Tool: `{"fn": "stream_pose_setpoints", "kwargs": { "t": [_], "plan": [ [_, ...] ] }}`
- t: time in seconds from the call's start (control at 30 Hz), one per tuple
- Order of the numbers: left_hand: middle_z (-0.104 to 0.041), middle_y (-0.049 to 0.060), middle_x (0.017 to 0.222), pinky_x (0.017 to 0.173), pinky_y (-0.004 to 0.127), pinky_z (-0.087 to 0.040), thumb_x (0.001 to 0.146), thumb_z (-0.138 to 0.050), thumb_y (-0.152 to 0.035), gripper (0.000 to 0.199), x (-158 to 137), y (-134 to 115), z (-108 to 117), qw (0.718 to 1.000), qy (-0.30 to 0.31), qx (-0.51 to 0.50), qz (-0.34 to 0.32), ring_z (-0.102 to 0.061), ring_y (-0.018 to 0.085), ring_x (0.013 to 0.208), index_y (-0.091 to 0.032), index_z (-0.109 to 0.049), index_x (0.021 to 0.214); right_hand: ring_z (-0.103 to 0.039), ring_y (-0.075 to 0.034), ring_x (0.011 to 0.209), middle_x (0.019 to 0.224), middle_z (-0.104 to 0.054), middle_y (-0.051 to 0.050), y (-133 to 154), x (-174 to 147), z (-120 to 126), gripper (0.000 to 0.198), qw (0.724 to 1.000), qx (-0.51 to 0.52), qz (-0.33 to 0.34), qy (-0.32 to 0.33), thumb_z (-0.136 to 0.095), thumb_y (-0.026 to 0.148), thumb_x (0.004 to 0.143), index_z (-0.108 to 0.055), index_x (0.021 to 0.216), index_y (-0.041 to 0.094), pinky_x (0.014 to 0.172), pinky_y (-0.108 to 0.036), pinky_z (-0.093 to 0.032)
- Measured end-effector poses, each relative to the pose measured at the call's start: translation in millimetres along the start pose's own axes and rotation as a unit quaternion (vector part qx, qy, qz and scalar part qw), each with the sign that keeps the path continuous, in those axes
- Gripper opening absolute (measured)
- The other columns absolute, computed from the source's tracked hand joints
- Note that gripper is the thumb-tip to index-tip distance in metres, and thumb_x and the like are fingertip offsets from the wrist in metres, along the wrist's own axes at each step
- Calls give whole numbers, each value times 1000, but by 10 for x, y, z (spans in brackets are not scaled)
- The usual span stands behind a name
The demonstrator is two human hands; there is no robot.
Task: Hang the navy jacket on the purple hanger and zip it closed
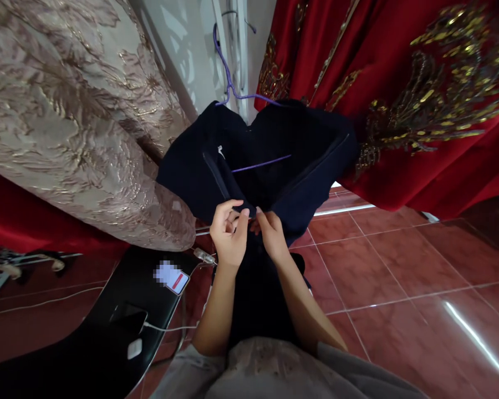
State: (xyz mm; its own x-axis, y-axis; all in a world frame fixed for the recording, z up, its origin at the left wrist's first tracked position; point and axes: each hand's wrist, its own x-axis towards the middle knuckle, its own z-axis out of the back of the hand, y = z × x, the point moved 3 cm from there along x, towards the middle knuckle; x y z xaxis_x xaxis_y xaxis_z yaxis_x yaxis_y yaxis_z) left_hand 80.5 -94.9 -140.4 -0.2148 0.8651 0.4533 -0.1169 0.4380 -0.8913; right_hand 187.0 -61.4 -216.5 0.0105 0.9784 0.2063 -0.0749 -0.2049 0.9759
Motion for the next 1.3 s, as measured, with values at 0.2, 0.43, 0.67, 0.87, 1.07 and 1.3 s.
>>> {"fn": "stream_pose_setpoints", "kwargs": {
  "t": [0.2,0.43,0.67,0.87,1.07,1.3],
  "plan": [
    [-59,4,102,80,33,-58,96,-55,-29,29,-8,172,129,997,-71,-31,0,-65,17,89,-32,-38,118,-57,-25,51,53,-60,-2,41,-4,113,72,999,25,-29,-22,-40,97,75,-59,65,29,50,-45,-47],
    [-70,6,100,90,32,-56,90,-66,-22,14,29,554,103,985,167,10,40,-70,20,96,-19,-64,103,-47,-12,49,54,-57,-2,326,-141,191,54,993,67,-82,44,-62,69,90,-67,71,18,53,-31,-36],
    [-65,2,85,80,28,-52,95,-63,-23,6,96,455,34,996,63,55,-20,-65,16,82,-18,-63,91,-38,-5,43,47,-50,3,1145,319,289,34,981,164,-48,89,-71,42,89,-70,69,14,48,-24,-22],
    [-58,0,75,74,27,-49,93,-60,-23,12,149,787,-108,991,81,107,-10,-58,15,73,-19,-56,83,-31,-3,38,47,-52,3,1887,845,344,39,970,225,94,-17,-67,43,96,-66,69,15,41,-22,-14],
    [-69,6,109,89,31,-57,97,-63,-23,29,525,194,9,988,119,22,-95,-70,18,96,-22,-58,126,-43,-5,44,52,-51,4,1729,726,280,44,983,155,92,17,-65,53,96,-59,70,18,42,-19,-28],
    [-66,3,96,91,34,-56,105,-59,-42,22,1108,-738,10,936,70,147,-311,-69,20,99,-21,-68,106,-44,-5,48,54,-52,4,1638,717,230,36,984,136,117,10,-63,46,97,-65,75,18,46,-19,-31]
  ]
}}
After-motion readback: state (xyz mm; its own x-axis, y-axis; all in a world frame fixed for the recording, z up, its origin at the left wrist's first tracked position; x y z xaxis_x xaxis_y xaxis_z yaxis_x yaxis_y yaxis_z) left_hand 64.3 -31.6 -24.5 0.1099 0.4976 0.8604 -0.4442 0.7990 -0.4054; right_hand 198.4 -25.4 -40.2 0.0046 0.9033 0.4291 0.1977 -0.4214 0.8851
